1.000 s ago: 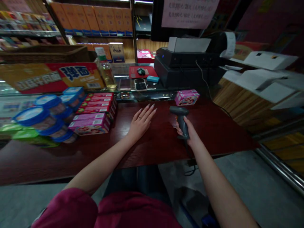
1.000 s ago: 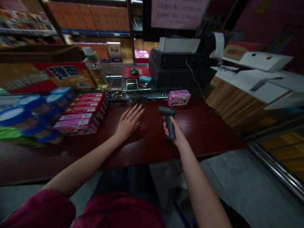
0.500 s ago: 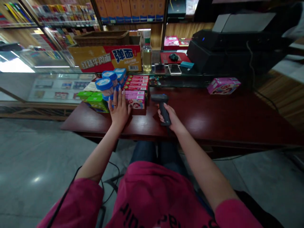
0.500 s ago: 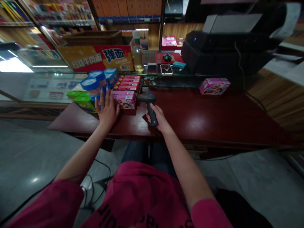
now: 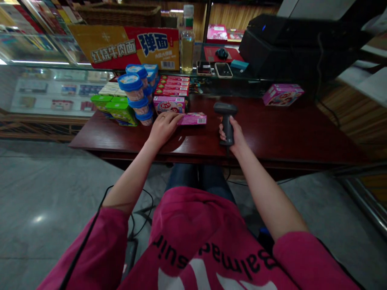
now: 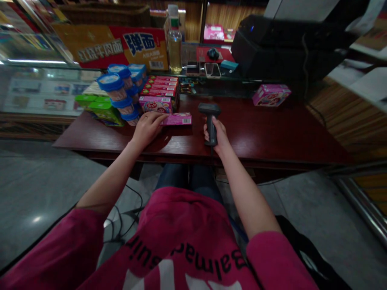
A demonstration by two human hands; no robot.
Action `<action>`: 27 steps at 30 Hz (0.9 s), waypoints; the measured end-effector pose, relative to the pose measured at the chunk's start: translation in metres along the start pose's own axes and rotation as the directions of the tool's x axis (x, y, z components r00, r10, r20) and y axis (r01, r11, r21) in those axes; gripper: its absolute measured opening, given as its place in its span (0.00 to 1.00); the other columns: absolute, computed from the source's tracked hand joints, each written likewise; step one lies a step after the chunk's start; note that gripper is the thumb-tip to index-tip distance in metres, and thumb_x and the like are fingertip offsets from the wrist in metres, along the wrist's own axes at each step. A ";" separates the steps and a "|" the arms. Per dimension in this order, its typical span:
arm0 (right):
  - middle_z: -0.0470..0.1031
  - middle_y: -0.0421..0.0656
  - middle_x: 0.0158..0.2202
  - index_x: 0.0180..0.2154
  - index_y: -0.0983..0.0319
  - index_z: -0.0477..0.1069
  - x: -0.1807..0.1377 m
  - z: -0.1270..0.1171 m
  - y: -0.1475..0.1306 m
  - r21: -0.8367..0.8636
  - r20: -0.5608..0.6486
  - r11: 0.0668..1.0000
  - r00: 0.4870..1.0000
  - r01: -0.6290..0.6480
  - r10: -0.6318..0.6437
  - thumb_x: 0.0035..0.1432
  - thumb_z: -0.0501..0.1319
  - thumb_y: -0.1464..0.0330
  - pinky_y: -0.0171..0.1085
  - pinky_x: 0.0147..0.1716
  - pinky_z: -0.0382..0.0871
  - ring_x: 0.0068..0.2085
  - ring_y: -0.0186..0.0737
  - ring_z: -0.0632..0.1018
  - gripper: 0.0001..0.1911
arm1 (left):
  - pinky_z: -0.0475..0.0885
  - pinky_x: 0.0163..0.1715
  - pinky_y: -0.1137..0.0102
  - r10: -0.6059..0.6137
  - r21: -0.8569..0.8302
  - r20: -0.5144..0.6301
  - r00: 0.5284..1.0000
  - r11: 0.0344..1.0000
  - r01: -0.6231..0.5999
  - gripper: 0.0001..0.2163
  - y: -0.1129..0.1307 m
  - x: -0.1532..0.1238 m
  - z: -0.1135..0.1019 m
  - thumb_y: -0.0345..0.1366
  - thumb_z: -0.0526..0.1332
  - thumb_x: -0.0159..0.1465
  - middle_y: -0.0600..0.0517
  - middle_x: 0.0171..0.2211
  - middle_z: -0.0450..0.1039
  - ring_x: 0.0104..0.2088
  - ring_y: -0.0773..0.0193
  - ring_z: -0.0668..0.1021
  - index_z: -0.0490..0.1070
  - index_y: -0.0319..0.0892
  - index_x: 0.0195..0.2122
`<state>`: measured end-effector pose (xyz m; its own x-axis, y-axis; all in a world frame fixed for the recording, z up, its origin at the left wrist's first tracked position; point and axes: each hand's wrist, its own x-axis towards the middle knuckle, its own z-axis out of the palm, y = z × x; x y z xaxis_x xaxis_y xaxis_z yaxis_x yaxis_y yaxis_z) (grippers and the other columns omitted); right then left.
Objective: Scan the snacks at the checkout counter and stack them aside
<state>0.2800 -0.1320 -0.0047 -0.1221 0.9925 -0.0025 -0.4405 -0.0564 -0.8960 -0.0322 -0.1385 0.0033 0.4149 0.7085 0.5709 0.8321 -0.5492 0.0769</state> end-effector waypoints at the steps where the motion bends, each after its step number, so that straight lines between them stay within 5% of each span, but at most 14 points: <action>1: 0.75 0.35 0.25 0.42 0.59 0.73 -0.003 -0.003 -0.002 -0.015 -0.004 1.000 1.000 0.009 -0.009 0.58 0.72 0.46 0.28 0.13 0.58 0.18 0.27 0.67 0.25 | 0.72 0.63 0.52 0.013 0.002 -0.002 1.000 1.000 -0.013 0.20 0.004 0.002 0.003 0.33 0.53 0.76 0.40 0.59 0.79 0.60 0.50 0.79 0.73 0.43 0.66; 9: 0.75 0.36 0.25 0.42 0.59 0.72 -0.036 -0.009 -0.012 -0.074 -0.074 0.997 0.997 -0.024 0.018 0.61 0.73 0.49 0.30 0.13 0.59 0.17 0.29 0.69 0.23 | 0.71 0.64 0.56 -0.054 -0.039 0.016 0.998 0.998 0.054 0.22 0.039 0.026 0.028 0.35 0.51 0.78 0.41 0.61 0.77 0.61 0.51 0.76 0.68 0.44 0.71; 27: 0.75 0.36 0.25 0.42 0.60 0.74 -0.035 -0.013 -0.010 -0.058 -0.047 0.998 0.999 0.014 -0.017 0.56 0.73 0.46 0.29 0.13 0.57 0.18 0.28 0.68 0.27 | 0.72 0.64 0.56 -0.105 -0.043 -0.001 0.994 0.994 0.105 0.23 0.047 0.031 0.028 0.33 0.52 0.77 0.40 0.62 0.76 0.61 0.50 0.77 0.68 0.45 0.72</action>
<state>0.3000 -0.1650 -0.0018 -0.0728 0.9973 -0.0082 -0.3897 -0.0360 -0.9203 0.0297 -0.1299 0.0013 0.3248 0.7618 0.5605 0.8543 -0.4906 0.1718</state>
